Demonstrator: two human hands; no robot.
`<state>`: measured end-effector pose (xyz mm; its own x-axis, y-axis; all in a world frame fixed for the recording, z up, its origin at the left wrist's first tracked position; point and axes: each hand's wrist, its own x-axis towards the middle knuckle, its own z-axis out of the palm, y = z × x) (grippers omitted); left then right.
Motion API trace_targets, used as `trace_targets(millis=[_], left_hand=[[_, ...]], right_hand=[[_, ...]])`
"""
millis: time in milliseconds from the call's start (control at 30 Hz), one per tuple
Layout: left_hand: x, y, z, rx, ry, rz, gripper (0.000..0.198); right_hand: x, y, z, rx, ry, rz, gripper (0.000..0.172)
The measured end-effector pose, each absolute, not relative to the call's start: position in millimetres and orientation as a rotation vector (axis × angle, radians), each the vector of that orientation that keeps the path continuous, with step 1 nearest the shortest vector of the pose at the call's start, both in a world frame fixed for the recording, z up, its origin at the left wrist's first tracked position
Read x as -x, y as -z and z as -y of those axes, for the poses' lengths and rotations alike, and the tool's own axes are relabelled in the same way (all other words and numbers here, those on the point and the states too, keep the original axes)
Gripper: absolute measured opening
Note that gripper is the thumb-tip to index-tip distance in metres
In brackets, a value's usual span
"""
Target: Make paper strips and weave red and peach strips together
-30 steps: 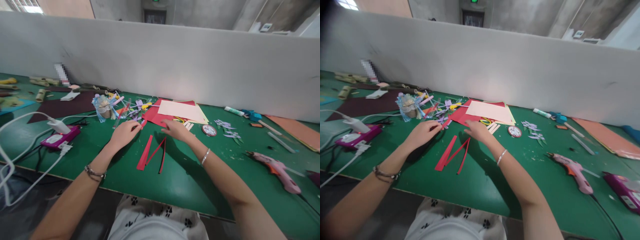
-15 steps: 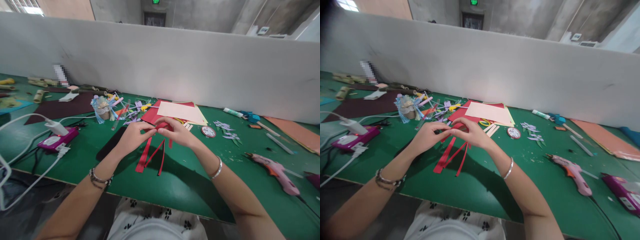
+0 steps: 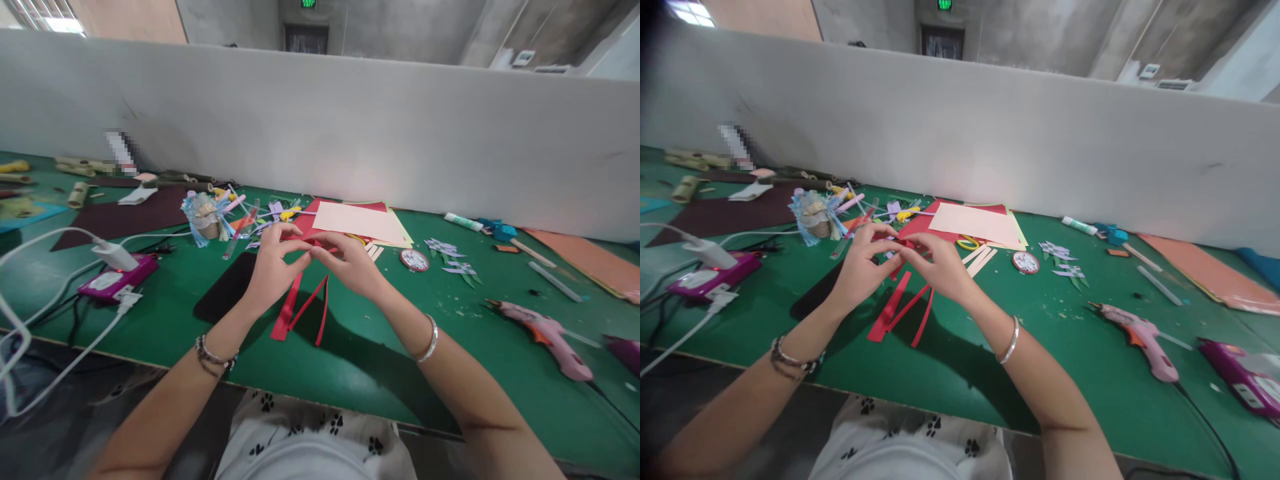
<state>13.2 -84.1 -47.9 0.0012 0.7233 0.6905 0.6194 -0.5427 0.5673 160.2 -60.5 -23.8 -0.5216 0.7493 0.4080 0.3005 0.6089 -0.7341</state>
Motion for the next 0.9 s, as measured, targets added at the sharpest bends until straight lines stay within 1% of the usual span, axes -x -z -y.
trace_targets(millis=[100, 200, 233, 267, 333, 367, 467, 533, 567, 700, 767, 833, 900], left_hand=[[-16, 48, 85, -2.140, -1.537, -1.364, 0.012], [-21, 48, 87, -1.883, -1.493, -1.185, 0.009], [-23, 48, 88, -1.744, -1.479, -1.141, 0.010], [-24, 48, 89, -1.607, -1.447, -1.107, 0.016], [-27, 48, 91, -1.396, -1.296, -1.032, 0.027], [-29, 48, 93, -1.325, -1.195, -0.981, 0.029], [-32, 51, 95, -1.148, -0.998, -0.826, 0.021], [-35, 54, 96, -1.055, -1.000, -0.761, 0.019], [-36, 56, 96, -1.024, -1.010, -0.728, 0.021], [-42, 60, 96, -0.996, -1.014, -0.604, 0.044], [-43, 60, 96, -1.027, -0.991, -0.600, 0.053], [-43, 61, 96, -1.032, -0.979, -0.626, 0.053], [-43, 61, 96, -0.972, -0.976, -0.654, 0.044]], right_hand=[[-162, 21, 60, 0.812, -0.900, 2.056, 0.016], [-164, 18, 59, 0.816, -0.977, 1.993, 0.014], [-165, 17, 59, 0.830, -0.982, 1.971, 0.014], [-166, 16, 58, 0.848, -0.981, 1.952, 0.013], [-169, 14, 57, 0.882, -0.977, 1.932, 0.014], [-170, 14, 56, 0.897, -0.972, 1.927, 0.014], [-175, 13, 53, 0.935, -0.946, 1.932, 0.014], [-176, 14, 51, 0.960, -0.941, 1.944, 0.015], [-177, 14, 50, 0.972, -0.946, 1.943, 0.016], [-177, 13, 49, 1.008, -0.999, 1.898, 0.016], [-177, 12, 48, 1.004, -1.031, 1.881, 0.018], [-178, 12, 47, 0.981, -1.053, 1.881, 0.020], [-180, 13, 45, 0.961, -1.060, 1.897, 0.021]])
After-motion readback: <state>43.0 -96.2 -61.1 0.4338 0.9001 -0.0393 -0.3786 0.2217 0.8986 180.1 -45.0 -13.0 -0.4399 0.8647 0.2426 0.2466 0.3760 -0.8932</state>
